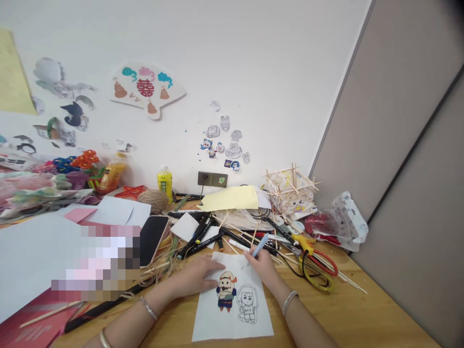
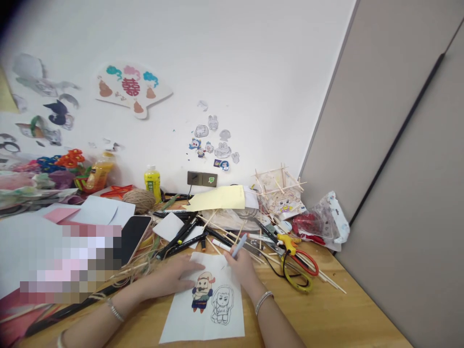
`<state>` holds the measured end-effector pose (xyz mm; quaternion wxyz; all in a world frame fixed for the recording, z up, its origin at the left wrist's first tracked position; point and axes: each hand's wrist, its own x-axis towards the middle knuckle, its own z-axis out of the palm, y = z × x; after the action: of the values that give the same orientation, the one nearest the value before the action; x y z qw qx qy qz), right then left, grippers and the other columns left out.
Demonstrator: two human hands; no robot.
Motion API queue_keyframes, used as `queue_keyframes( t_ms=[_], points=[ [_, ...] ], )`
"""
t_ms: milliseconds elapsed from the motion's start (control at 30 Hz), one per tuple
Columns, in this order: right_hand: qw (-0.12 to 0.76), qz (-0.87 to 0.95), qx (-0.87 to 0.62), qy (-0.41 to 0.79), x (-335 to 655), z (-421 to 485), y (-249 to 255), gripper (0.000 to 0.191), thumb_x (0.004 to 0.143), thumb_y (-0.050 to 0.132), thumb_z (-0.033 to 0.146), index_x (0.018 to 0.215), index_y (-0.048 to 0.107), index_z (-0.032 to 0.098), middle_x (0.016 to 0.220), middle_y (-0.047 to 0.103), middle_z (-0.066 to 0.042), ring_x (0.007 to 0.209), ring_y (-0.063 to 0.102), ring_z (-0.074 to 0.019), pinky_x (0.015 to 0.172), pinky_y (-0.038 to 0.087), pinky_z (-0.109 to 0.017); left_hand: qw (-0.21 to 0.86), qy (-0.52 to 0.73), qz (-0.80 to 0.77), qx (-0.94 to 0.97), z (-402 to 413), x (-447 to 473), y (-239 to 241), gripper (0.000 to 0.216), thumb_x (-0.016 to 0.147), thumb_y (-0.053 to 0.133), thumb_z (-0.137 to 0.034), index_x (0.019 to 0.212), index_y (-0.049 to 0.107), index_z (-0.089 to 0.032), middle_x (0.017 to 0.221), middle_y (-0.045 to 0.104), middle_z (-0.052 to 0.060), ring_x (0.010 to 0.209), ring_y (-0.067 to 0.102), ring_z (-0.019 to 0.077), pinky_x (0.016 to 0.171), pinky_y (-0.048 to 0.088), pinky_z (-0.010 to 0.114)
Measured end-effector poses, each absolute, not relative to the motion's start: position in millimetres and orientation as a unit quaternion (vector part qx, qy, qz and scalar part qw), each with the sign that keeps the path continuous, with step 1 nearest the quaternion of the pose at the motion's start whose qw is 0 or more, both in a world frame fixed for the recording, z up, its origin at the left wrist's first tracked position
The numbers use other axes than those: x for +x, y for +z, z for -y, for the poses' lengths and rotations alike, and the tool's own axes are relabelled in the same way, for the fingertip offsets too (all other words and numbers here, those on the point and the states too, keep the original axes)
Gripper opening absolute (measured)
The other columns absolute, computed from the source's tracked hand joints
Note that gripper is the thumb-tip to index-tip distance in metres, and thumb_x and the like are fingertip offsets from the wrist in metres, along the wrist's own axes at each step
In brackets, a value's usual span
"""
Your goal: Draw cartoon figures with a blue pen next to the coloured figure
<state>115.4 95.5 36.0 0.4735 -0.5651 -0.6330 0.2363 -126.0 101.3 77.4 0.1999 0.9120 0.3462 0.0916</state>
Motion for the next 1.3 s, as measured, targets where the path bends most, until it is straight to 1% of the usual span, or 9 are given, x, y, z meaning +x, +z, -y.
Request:
queue_keyframes(
  t_ms=[133,267,333,500,667,933,1100,1300],
  points=[
    [0.478,0.646,-0.54,0.25,115.9,-95.5,36.5,0.021,0.076,0.05,0.035,0.061,0.047,0.02,0.051,0.045,0.005,0.052,0.044,-0.013,0.051,0.034,-0.023,0.207,0.084,-0.347,0.911,-101.4,-125.7,79.5,0.046,0.077,0.056,-0.037,0.121,0.058,-0.025,0.116,0.063,0.006,0.107,0.054,0.0268,0.093,0.039,0.035],
    [0.463,0.647,-0.556,0.239,115.8,-92.8,39.3,0.028,0.076,0.049,0.034,0.056,0.034,0.022,0.047,0.038,0.007,0.047,0.036,-0.0106,0.048,0.029,-0.022,0.206,0.079,-0.348,0.911,-101.4,-124.8,80.3,0.046,0.077,0.056,-0.036,0.121,0.059,-0.024,0.115,0.063,0.007,0.107,0.054,0.0272,0.093,0.039,0.035],
    [0.455,0.659,-0.553,0.23,115.9,-91.2,41.2,0.029,0.077,0.047,0.033,0.054,0.031,0.022,0.047,0.036,0.007,0.047,0.035,-0.0101,0.048,0.027,-0.022,0.206,0.076,-0.351,0.91,-101.5,-124.6,80.1,0.047,0.077,0.055,-0.036,0.122,0.058,-0.024,0.115,0.063,0.007,0.108,0.053,0.0269,0.093,0.038,0.034],
    [0.442,0.683,-0.539,0.22,116.4,-91.2,41.9,0.027,0.077,0.045,0.03,0.054,0.032,0.021,0.05,0.036,0.006,0.05,0.035,-0.0104,0.051,0.028,-0.023,0.209,0.084,-0.348,0.91,-101.7,-125.3,79.1,0.046,0.077,0.055,-0.037,0.121,0.058,-0.025,0.113,0.064,0.006,0.106,0.054,0.026,0.091,0.039,0.034],
    [0.437,0.689,-0.535,0.22,116.8,-93.7,38.2,0.027,0.076,0.046,0.03,0.055,0.032,0.022,0.052,0.036,0.006,0.052,0.037,-0.0113,0.053,0.028,-0.024,0.209,0.076,-0.352,0.909,-100.3,-124.8,81.2,0.046,0.077,0.056,-0.035,0.122,0.058,-0.024,0.118,0.062,0.007,0.11,0.053,0.0273,0.095,0.038,0.035],
    [0.422,0.695,-0.533,0.233,117.5,-93.2,37.7,0.027,0.078,0.046,0.03,0.055,0.034,0.021,0.05,0.038,0.006,0.05,0.037,-0.0112,0.052,0.029,-0.023,0.203,0.065,-0.359,0.909,-98.6,-122.6,85.6,0.047,0.078,0.056,-0.034,0.123,0.058,-0.022,0.118,0.062,0.008,0.11,0.052,0.028,0.095,0.038,0.036],
    [0.419,0.699,-0.54,0.212,119.1,-95.5,35.0,0.028,0.077,0.046,0.03,0.054,0.032,0.021,0.051,0.036,0.006,0.051,0.036,-0.0113,0.052,0.027,-0.023,0.201,0.06,-0.362,0.908,-98.4,-121.9,86.1,0.047,0.077,0.055,-0.034,0.123,0.058,-0.022,0.117,0.062,0.008,0.11,0.052,0.0285,0.094,0.039,0.037],
    [0.42,0.699,-0.532,0.227,118.9,-95.0,34.7,0.026,0.077,0.047,0.03,0.055,0.035,0.021,0.05,0.038,0.006,0.05,0.038,-0.0112,0.052,0.029,-0.023,0.204,0.063,-0.369,0.904,-97.7,-121.3,87.4,0.047,0.077,0.055,-0.034,0.122,0.058,-0.023,0.115,0.063,0.008,0.109,0.053,0.0293,0.093,0.04,0.037]
  ],
)
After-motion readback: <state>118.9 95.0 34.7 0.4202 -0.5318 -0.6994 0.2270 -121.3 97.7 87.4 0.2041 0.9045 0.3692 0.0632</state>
